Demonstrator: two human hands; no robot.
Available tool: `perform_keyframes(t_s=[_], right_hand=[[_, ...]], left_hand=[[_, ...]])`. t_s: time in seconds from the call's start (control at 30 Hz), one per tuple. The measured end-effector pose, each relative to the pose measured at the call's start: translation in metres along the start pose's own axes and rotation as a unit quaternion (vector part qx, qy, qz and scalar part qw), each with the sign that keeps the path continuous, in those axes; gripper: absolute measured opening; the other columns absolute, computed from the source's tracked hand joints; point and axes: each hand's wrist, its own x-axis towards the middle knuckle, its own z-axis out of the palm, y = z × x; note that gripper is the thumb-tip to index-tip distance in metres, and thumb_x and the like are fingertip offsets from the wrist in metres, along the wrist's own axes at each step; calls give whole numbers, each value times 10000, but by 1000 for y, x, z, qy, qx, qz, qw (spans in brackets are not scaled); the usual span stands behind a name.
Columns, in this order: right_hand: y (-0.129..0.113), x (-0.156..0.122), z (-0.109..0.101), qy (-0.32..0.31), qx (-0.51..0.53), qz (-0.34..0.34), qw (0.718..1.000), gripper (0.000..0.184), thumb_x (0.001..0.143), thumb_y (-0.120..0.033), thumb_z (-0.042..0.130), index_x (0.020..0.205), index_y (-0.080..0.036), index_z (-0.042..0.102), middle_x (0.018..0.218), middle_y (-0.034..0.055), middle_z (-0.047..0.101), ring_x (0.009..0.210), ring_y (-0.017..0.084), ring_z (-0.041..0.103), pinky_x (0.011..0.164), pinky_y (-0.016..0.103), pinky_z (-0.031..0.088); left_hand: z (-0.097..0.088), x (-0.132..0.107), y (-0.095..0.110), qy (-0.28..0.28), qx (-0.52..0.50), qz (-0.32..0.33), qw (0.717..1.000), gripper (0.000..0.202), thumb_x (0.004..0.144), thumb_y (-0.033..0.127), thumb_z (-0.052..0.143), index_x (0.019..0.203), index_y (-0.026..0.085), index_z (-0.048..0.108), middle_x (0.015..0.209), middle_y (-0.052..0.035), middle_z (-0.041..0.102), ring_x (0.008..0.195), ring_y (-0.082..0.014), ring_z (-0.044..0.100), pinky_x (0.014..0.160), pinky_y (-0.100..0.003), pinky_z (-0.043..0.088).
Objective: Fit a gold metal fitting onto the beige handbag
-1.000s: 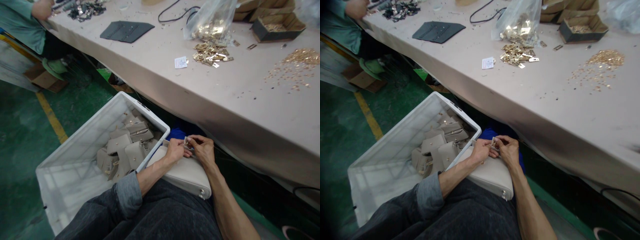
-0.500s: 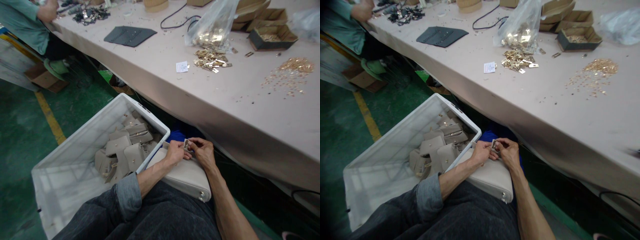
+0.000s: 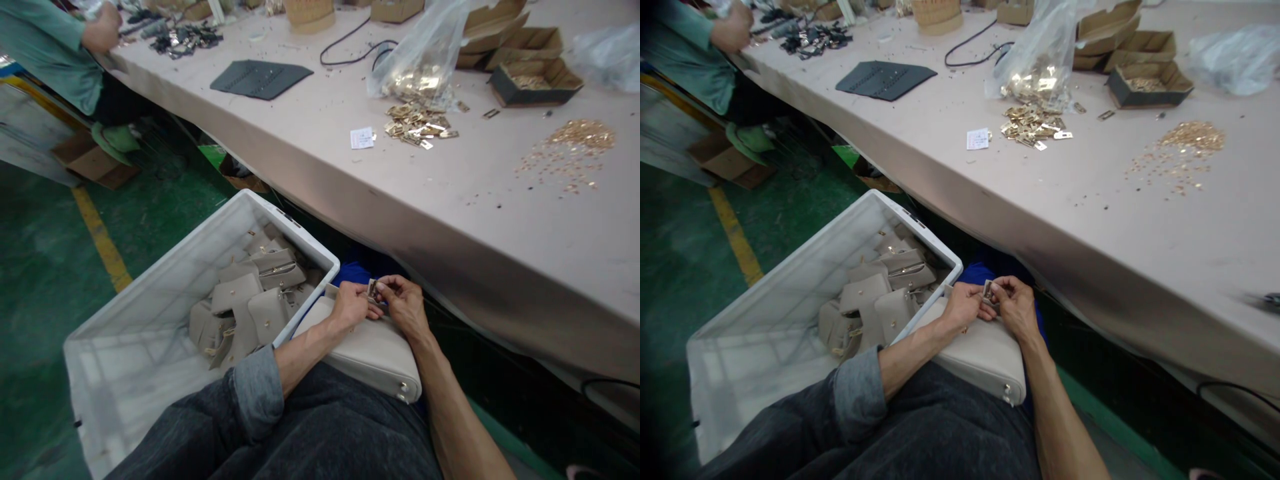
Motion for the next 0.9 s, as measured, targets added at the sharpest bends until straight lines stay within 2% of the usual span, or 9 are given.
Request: perform_keyframes(t_s=[0.2, 0.53, 0.63, 0.8, 0.9], right_hand=[[-6, -1, 4, 14, 57, -4, 998, 338, 796, -479, 825, 895, -170, 731, 701, 37, 695, 608, 177, 643, 600, 303, 544], [-21, -5, 5, 35, 10, 23, 999, 363, 747, -487, 844, 873, -152, 783, 686, 58, 717, 604, 193, 654, 596, 310, 546], [-19, -5, 4, 36, 6, 14, 999, 350, 758, -475, 837, 884, -152, 790, 704, 62, 728, 618, 200, 662, 609, 317, 545], [-9, -6, 2, 29, -17, -38, 999, 295, 823, -446, 797, 919, -167, 801, 743, 53, 738, 651, 199, 673, 647, 318, 545], [-8, -6, 2, 30, -25, -35, 999, 298, 825, -445, 799, 933, -167, 807, 746, 55, 742, 650, 203, 681, 639, 315, 549]], left_hand=[[2, 0, -1, 6, -4, -3, 1000, 321, 1020, 28, 461, 977, 50, 779, 620, -95, 721, 542, -180, 738, 536, -209, 611], [5, -5, 6, 2, -12, -22, 1000, 278, 996, 33, 500, 886, 67, 753, 608, -76, 710, 508, -180, 720, 549, -240, 621], [4, -3, 5, 3, -15, -21, 1000, 282, 987, 16, 488, 879, 70, 743, 609, -77, 711, 516, -184, 725, 538, -238, 618], [4, 0, 2, 3, -21, -13, 1000, 294, 966, -9, 473, 886, 65, 746, 605, -72, 710, 520, -180, 726, 539, -238, 626], [3, 1, 1, 5, -20, -9, 1000, 289, 958, -16, 484, 878, 66, 749, 603, -69, 711, 521, -179, 725, 536, -237, 626]])
